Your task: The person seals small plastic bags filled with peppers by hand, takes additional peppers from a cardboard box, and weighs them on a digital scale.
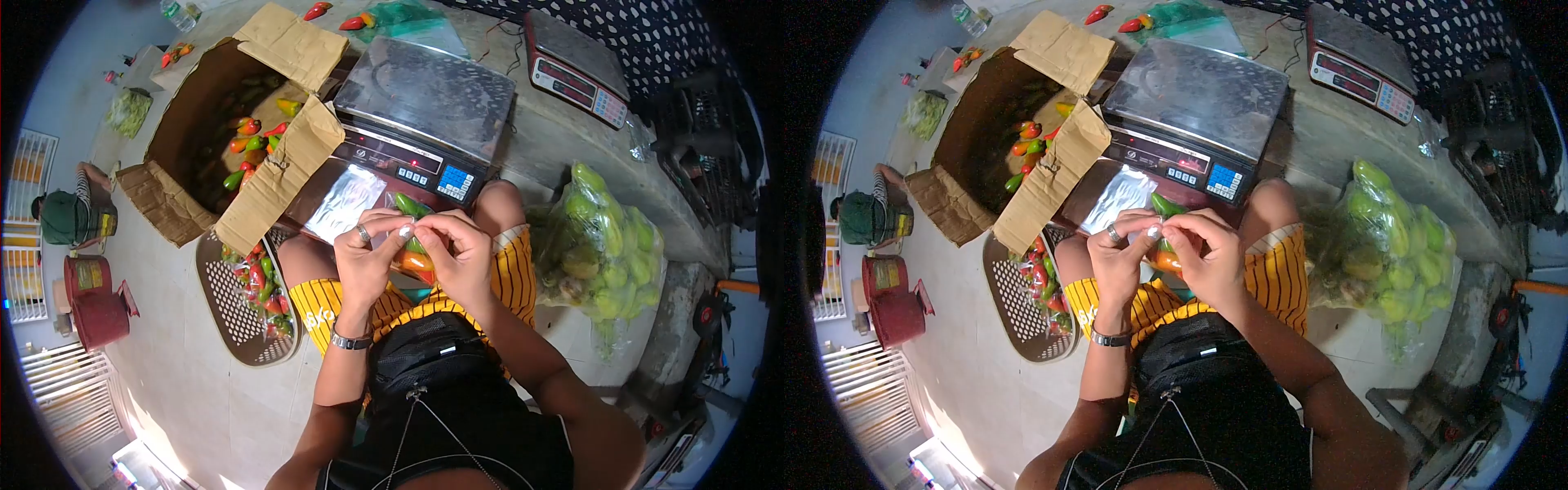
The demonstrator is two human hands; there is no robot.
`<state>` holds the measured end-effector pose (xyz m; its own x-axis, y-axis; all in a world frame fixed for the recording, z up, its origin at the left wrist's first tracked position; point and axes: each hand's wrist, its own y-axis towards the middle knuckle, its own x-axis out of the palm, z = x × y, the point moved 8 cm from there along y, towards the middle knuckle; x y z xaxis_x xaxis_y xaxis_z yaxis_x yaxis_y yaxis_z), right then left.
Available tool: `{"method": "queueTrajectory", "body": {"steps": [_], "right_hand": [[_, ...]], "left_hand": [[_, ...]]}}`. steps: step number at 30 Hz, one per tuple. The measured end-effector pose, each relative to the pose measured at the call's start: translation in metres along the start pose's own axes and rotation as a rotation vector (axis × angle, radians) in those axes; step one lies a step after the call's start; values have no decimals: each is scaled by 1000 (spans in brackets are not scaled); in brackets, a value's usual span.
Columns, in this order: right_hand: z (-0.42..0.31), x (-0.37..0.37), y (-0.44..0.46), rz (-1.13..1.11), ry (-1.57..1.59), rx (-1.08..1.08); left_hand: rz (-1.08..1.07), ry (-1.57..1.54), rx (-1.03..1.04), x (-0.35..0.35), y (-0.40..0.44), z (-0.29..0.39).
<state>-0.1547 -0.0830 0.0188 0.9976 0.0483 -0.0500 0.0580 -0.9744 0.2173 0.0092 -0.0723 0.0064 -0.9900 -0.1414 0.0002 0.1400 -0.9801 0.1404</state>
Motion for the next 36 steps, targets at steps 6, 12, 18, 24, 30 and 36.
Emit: {"method": "queueTrajectory", "body": {"steps": [6,12,18,24,30,36], "right_hand": [[17,5,1,-41,161,180],[-28,-2,18,-198,-224,-234],[-38,-3,19,-362,-267,-422],[-46,1,13,-215,-294,-493],[-44,-3,21,-206,-271,-433],[9,-9,18,-119,-117,-116]], "left_hand": [[3,144,-61,3,-1,1],[-113,-126,-393,4,-10,-19],[-258,-349,-233,8,-5,-24],[-149,-592,-371,5,-11,-42],[-85,-527,-441,4,-11,-51],[-78,-376,-438,10,-6,-46]]}}
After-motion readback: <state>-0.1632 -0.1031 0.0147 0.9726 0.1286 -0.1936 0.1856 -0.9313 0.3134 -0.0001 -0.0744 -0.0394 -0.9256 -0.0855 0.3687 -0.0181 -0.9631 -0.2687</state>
